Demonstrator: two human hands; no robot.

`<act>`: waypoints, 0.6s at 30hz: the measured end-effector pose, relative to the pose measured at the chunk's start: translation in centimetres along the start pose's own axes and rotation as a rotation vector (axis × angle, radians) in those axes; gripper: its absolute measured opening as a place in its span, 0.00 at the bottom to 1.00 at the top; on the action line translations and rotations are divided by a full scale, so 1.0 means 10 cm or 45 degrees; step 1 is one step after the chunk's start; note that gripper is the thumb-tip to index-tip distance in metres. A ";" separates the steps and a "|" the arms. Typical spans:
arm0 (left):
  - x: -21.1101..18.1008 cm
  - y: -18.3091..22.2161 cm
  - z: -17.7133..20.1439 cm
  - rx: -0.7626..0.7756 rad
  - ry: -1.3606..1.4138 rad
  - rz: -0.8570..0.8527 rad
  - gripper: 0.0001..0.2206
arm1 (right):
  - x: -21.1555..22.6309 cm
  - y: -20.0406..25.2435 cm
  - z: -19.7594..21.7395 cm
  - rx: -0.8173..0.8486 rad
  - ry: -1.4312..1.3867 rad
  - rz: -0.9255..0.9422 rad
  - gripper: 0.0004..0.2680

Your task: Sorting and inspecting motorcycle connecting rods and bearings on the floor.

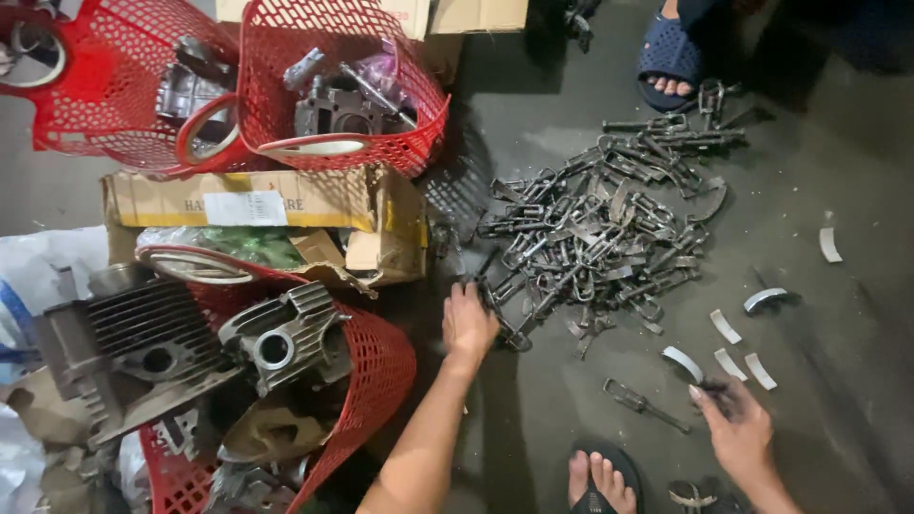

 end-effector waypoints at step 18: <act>1.02 -0.08 -0.80 -0.515 0.234 -0.454 0.27 | -0.57 0.17 -0.52 -0.019 0.173 -0.163 0.12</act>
Point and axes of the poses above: each hand's wrist, its own y-axis away from the middle knuckle, its own z-axis out of the back of the hand, x = y × z, the point moved 10 cm from there along -y, towards the middle knuckle, and after that the axes turned 6 degrees about x, right-handed, at the moved point
